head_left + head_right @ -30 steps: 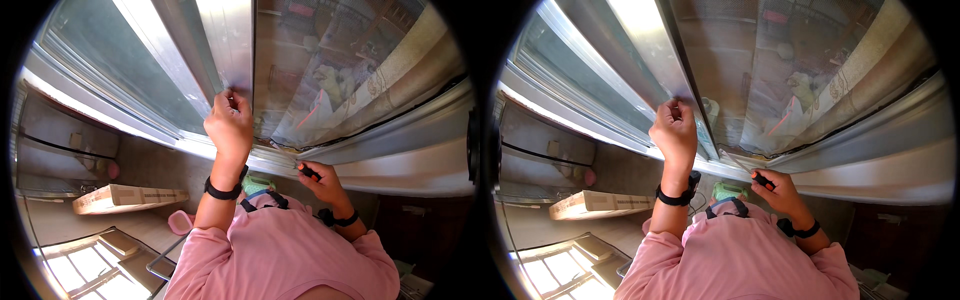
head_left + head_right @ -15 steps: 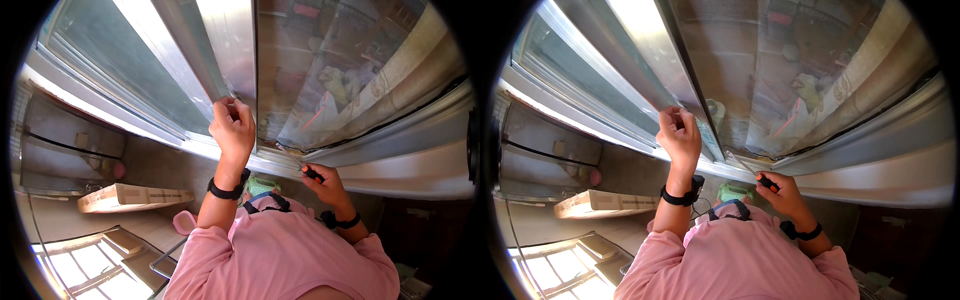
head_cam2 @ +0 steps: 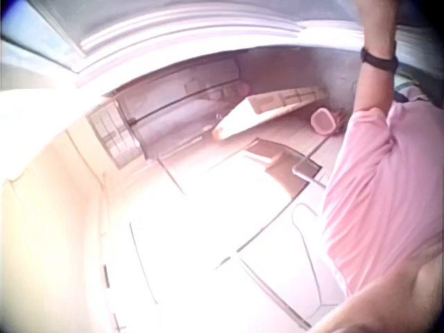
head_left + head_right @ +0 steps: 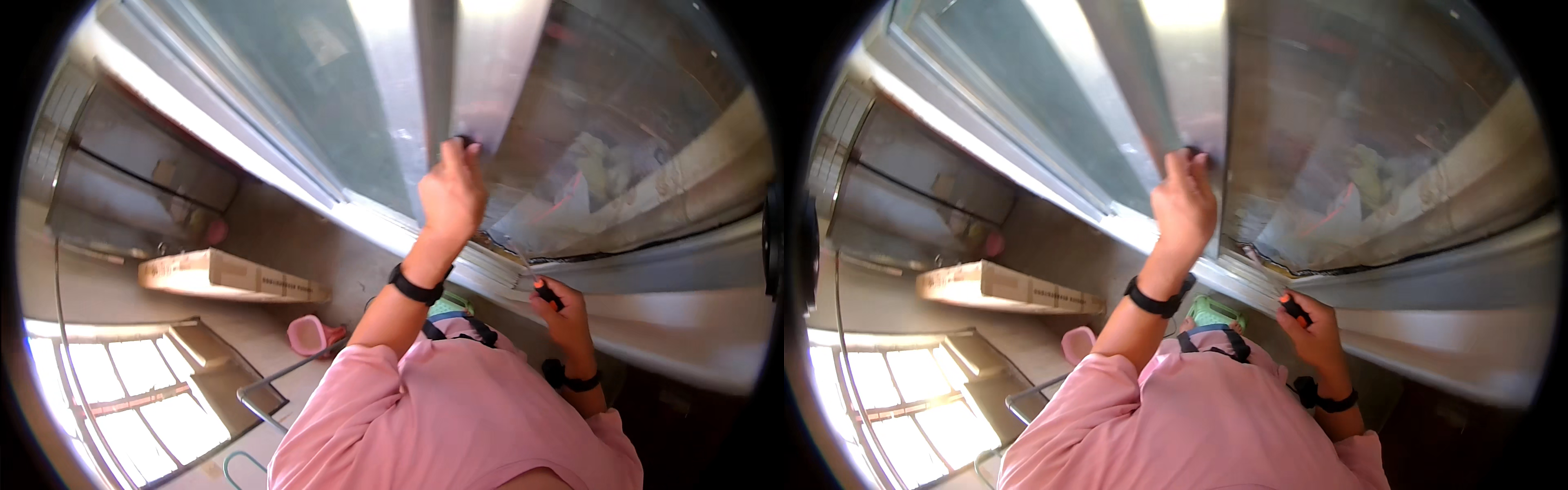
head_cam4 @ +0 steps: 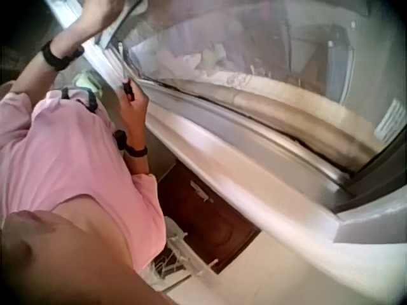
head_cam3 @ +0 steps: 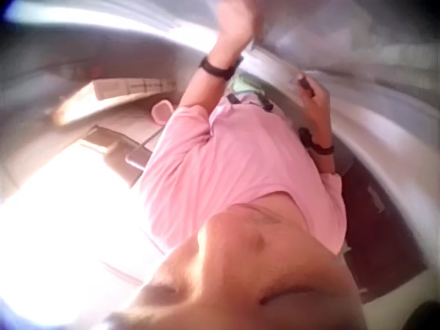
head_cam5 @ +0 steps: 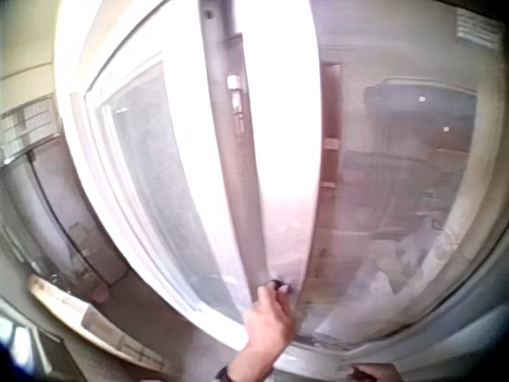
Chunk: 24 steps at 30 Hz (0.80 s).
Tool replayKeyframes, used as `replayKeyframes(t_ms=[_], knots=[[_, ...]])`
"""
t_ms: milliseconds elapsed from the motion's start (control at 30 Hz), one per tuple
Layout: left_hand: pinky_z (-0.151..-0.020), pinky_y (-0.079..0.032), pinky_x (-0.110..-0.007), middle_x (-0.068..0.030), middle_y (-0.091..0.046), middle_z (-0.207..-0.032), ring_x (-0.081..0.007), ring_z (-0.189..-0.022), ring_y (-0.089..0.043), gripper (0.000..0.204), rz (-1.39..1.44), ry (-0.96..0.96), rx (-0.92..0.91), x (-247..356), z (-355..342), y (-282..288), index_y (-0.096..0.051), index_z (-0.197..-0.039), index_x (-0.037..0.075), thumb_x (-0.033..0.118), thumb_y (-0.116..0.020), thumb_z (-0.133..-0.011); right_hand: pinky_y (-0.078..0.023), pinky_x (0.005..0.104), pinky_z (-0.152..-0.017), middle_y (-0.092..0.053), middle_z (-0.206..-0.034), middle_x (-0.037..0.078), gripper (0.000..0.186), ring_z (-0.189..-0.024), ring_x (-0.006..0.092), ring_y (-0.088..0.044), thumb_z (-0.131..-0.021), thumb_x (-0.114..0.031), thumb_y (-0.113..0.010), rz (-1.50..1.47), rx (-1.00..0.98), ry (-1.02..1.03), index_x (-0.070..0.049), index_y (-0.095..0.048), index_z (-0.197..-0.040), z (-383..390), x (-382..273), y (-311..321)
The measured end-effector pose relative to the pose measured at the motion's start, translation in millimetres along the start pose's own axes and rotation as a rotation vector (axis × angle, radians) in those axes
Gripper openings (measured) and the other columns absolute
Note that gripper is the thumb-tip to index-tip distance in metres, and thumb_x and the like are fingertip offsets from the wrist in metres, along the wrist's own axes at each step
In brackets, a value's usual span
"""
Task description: The person repairs a window frame by using a screwdriver to pry and remove strips of protective film or sealant from the metal track and glass edges.
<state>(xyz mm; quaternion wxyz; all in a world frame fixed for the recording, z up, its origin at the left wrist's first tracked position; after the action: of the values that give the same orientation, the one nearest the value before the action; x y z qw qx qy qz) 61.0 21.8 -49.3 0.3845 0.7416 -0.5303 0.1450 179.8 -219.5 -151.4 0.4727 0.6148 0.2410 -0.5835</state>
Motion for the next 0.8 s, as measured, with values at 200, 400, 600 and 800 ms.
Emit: replayKeyframes(t_ms=[200, 400, 600, 800], knots=[[-0.044, -0.043, -0.047, -0.0185, -0.057, -0.059, -0.0393, -0.052, -0.058, 0.005, 0.052, -0.068, 0.047, -3, -1, 0, -0.049, -0.092, 0.005, 0.007, -0.054, -0.092, -0.04, 0.0195, -0.061, -0.057, -0.079, -0.005, 0.031, -0.067, 0.0033, -0.046, -0.084, -0.008, -0.069, -0.027, -0.064, -0.009, 0.004, -0.063, -0.112, -7, 8, -7], [-0.046, -0.045, -0.045, -0.0141, -0.057, -0.059, -0.0342, -0.052, -0.058, 0.01, 0.053, -0.169, 0.087, 13, -3, -2, -0.049, -0.086, 0.004, 0.006, -0.058, -0.082, -0.037, 0.0184, -0.061, -0.056, -0.079, -0.005, 0.03, -0.068, 0.0022, -0.044, -0.086, -0.007, -0.066, -0.042, -0.173, -0.049, 0.004, -0.062, -0.113, -14, 17, -20], [-0.044, -0.044, -0.044, -0.0136, -0.057, -0.057, -0.0331, -0.05, -0.058, 0.013, -0.086, -0.164, 0.129, 27, -5, 0, -0.047, -0.079, 0.004, 0.008, -0.059, -0.078, -0.04, 0.0194, -0.065, -0.058, -0.084, -0.004, 0.03, -0.071, 0.0031, -0.047, -0.086, -0.007, -0.065, -0.023, -0.322, -0.013, 0.004, -0.061, -0.114, -25, 2, -43], [-0.044, -0.045, -0.045, -0.0151, -0.058, -0.057, -0.0349, -0.048, -0.057, 0.015, -0.144, 0.015, 0.035, 34, -9, 1, -0.048, -0.079, 0.002, 0.011, -0.06, -0.079, -0.041, 0.0192, -0.066, -0.061, -0.086, -0.003, 0.03, -0.074, 0.0033, -0.048, -0.087, -0.007, -0.064, -0.075, -0.343, -0.012, 0.004, -0.06, -0.115, -17, -7, -35]])
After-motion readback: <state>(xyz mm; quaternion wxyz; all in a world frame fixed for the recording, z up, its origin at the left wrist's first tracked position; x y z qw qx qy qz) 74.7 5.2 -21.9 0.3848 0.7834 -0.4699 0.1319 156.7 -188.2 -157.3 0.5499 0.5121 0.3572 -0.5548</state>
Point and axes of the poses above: each hand's wrist, its own z-axis away from the middle knuckle, its own y-axis out of the back of the hand, x = y × z, the point moved 8 cm from there along -z, towards the middle knuckle
